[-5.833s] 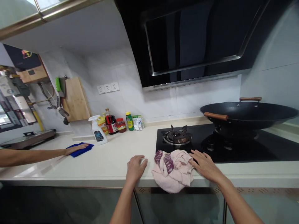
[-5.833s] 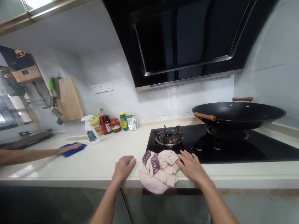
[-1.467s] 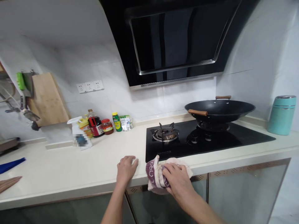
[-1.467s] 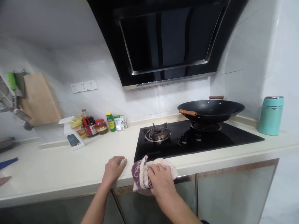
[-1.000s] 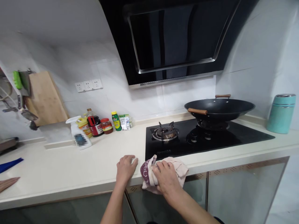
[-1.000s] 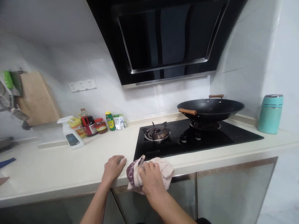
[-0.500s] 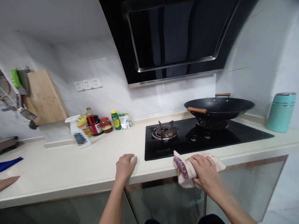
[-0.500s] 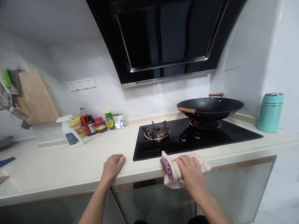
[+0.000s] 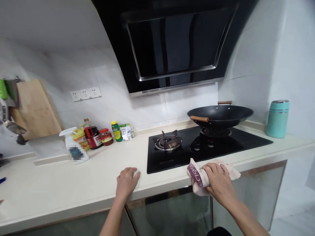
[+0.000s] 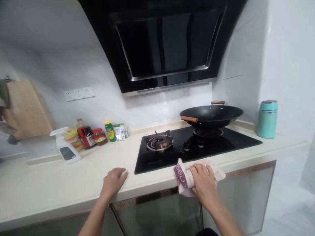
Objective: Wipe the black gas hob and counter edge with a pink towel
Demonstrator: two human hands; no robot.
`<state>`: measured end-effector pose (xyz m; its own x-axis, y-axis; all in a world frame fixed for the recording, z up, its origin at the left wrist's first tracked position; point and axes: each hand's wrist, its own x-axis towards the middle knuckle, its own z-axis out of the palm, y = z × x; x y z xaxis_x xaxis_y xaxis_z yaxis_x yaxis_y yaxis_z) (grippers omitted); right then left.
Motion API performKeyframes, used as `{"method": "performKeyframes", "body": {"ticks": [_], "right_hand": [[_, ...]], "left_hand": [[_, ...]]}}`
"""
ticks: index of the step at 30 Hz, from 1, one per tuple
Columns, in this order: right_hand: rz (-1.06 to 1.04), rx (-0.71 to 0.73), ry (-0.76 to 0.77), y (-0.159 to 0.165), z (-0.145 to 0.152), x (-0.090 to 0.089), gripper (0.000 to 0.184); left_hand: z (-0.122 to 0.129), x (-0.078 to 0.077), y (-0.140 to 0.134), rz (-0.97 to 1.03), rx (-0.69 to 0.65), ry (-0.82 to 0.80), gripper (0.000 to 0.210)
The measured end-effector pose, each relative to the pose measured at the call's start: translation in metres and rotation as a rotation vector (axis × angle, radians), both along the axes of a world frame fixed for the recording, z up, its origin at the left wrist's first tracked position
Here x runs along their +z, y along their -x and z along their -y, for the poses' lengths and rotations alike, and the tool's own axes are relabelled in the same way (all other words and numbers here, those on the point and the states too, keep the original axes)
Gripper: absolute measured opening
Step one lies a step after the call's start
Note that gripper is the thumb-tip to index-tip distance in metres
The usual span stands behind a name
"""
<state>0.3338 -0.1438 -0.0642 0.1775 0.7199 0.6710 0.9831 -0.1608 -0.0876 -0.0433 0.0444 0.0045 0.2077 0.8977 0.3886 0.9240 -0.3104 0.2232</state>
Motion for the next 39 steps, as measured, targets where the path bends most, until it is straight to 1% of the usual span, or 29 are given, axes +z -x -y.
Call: {"method": "performKeyframes", "body": {"ticks": [2,3,5,7,8,10,13,15,18,20,22,25,27,29,31,33,35,37,39], "right_hand": [[-0.021,0.018,-0.026,0.0,-0.002,-0.001,0.062],[-0.032,0.028,-0.039,0.0,-0.002,-0.002,0.063],[-0.049,0.037,-0.058,-0.001,-0.004,-0.003,0.064],[-0.063,0.035,-0.063,-0.001,-0.004,-0.002,0.065],[-0.071,0.033,-0.061,0.0,-0.004,-0.002,0.065],[-0.086,0.035,-0.055,0.002,-0.003,0.001,0.065],[-0.095,0.044,-0.046,0.004,-0.001,0.004,0.065],[-0.089,0.049,-0.047,0.004,0.0,0.005,0.065],[-0.08,0.064,-0.05,0.002,0.001,0.007,0.064],[-0.083,0.063,-0.036,0.002,0.001,0.009,0.065],[-0.093,0.025,0.004,0.008,-0.003,0.011,0.064],[-0.105,-0.032,0.083,0.029,-0.016,0.014,0.064],[-0.106,-0.001,0.114,0.048,-0.027,0.014,0.063],[-0.105,0.043,0.108,0.064,-0.035,0.014,0.058],[-0.106,0.092,0.087,0.07,-0.037,0.013,0.053],[-0.1,0.182,0.07,0.063,-0.033,0.013,0.053],[-0.095,0.27,0.048,0.045,-0.025,0.013,0.054],[-0.106,0.286,0.008,0.02,-0.015,0.012,0.051],[-0.127,0.251,-0.025,-0.009,-0.005,0.01,0.045]], "left_hand": [[0.0,0.0,-0.002,0.028,-0.026,0.016,0.032],[0.001,0.0,-0.006,0.069,-0.065,0.019,0.032],[0.007,-0.003,-0.02,0.169,-0.205,0.001,0.033],[0.019,-0.008,-0.043,0.238,-0.358,-0.06,0.032],[0.027,-0.011,-0.058,0.248,-0.411,-0.094,0.03],[0.044,-0.016,-0.088,0.243,-0.448,-0.153,0.025],[0.065,-0.018,-0.128,0.229,-0.512,-0.199,0.023],[0.074,-0.018,-0.148,0.218,-0.547,-0.227,0.023],[0.08,-0.021,-0.166,0.159,-0.52,-0.296,0.021],[0.082,-0.024,-0.173,0.098,-0.473,-0.372,0.022],[0.084,-0.028,-0.178,0.042,-0.429,-0.442,0.024],[0.086,-0.03,-0.182,-0.016,-0.371,-0.477,0.025],[0.087,-0.03,-0.182,-0.04,-0.351,-0.465,0.025],[0.088,-0.03,-0.179,-0.05,-0.364,-0.446,0.029],[0.088,-0.03,-0.176,-0.049,-0.388,-0.439,0.031],[0.087,-0.031,-0.174,-0.051,-0.397,-0.457,0.031],[0.086,-0.033,-0.174,-0.058,-0.393,-0.493,0.028],[0.085,-0.035,-0.175,-0.058,-0.385,-0.535,0.024],[0.085,-0.036,-0.177,-0.05,-0.384,-0.563,0.023]]}}
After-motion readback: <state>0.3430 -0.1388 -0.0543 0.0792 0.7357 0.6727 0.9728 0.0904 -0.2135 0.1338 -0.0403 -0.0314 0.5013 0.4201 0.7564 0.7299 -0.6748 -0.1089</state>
